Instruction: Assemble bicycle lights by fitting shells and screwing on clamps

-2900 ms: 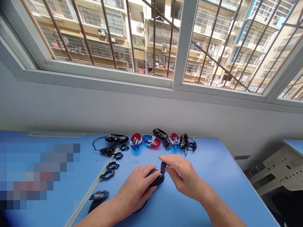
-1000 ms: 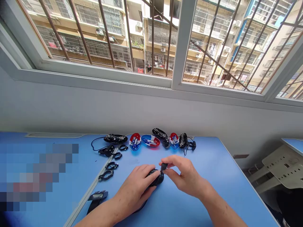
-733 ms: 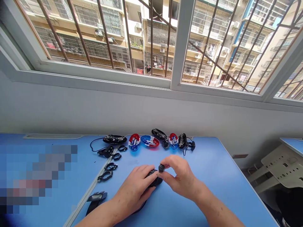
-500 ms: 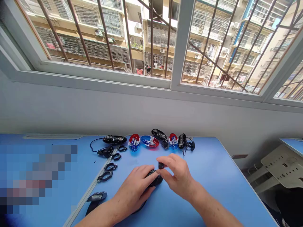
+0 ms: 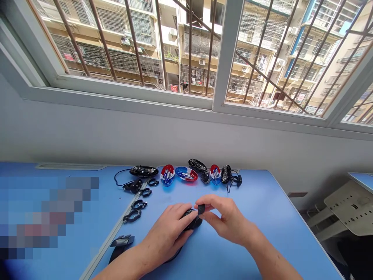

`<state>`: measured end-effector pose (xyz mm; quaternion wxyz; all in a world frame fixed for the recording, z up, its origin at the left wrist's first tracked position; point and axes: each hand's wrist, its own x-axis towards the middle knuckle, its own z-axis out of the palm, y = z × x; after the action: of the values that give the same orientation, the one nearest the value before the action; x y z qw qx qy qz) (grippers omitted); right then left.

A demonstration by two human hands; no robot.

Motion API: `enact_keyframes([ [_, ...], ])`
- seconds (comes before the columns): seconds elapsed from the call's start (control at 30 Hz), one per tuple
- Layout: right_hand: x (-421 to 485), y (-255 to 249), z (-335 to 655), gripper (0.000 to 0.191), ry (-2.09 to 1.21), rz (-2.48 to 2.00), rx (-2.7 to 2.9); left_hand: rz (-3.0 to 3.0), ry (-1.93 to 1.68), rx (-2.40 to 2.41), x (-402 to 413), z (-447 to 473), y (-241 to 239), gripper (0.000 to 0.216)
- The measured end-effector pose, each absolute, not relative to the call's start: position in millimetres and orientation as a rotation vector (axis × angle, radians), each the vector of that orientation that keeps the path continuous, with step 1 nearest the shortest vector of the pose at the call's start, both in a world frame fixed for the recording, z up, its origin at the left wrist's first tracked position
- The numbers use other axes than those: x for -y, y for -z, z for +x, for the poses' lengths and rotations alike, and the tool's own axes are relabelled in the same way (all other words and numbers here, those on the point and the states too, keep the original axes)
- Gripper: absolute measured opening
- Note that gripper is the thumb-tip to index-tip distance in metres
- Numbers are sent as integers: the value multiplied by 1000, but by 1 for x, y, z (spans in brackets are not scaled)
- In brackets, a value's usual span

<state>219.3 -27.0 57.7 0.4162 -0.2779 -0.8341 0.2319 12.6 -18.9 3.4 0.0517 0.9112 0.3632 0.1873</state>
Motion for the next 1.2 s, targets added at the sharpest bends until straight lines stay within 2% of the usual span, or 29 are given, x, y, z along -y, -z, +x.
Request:
enact_keyframes([
  [0.5, 23, -38, 207, 15, -247, -743, 1985, 2797, -479, -1136, 19, 13, -7, 35],
  [0.7, 23, -46, 210, 34, -320, -664, 2065, 2746, -482, -1145, 20, 13, -6, 34],
  [0.97, 29, -61, 221, 43, -519, -630, 2194, 2712, -489, -1151, 19, 13, -7, 36],
  [1.2, 23, -49, 218, 41, -473, -648, 2109, 2730, -505, -1137, 19, 12, -5, 40],
])
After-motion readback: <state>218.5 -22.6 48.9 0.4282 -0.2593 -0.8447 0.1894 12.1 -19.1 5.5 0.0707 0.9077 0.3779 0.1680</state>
